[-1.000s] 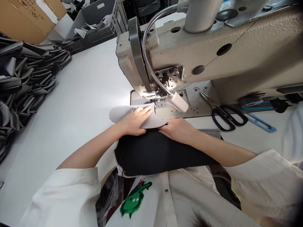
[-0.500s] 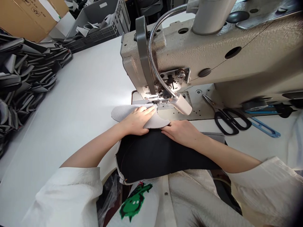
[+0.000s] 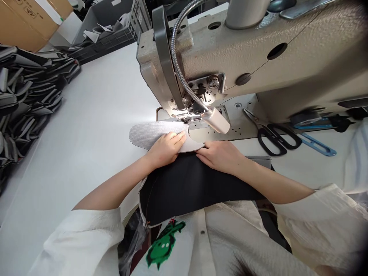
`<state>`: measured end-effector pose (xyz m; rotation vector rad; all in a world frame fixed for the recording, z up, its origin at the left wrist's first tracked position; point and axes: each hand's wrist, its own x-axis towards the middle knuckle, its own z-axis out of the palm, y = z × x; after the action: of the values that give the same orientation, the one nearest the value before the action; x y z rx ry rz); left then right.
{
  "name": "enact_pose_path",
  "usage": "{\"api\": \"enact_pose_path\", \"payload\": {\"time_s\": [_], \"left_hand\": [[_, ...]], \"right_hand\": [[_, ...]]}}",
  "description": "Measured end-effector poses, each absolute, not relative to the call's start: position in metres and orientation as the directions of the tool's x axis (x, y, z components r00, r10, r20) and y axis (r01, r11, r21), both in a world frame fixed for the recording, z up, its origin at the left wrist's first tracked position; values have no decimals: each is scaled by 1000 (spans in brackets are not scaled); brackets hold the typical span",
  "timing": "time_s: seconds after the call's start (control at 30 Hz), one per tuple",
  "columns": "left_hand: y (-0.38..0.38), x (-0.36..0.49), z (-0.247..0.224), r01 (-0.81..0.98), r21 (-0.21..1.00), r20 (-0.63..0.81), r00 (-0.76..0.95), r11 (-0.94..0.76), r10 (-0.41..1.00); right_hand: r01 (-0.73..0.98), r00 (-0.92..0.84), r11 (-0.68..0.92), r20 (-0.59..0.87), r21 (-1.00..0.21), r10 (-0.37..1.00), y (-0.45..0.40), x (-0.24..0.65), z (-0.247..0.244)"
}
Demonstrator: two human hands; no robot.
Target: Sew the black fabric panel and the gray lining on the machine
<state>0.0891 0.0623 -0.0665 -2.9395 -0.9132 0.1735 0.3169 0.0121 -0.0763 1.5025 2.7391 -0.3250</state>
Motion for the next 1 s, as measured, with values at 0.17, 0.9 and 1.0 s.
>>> {"api": "enact_pose_path", "payload": {"time_s": [0.17,0.9,1.0], "left_hand": [[65,83,-66,563,34,-55,826,-826,561],[114,83,-69,577,-84,-115,804,-813,583],[120,83,-70,565,-129,-104,810,-815,577]], "right_hand": [[820,-558,535,-75,-202,827,11,317,-76],[835,-530,539,95,-113,842,35,318,-79],[838,-522,534,119,-111,845,38,314,-84]]}}
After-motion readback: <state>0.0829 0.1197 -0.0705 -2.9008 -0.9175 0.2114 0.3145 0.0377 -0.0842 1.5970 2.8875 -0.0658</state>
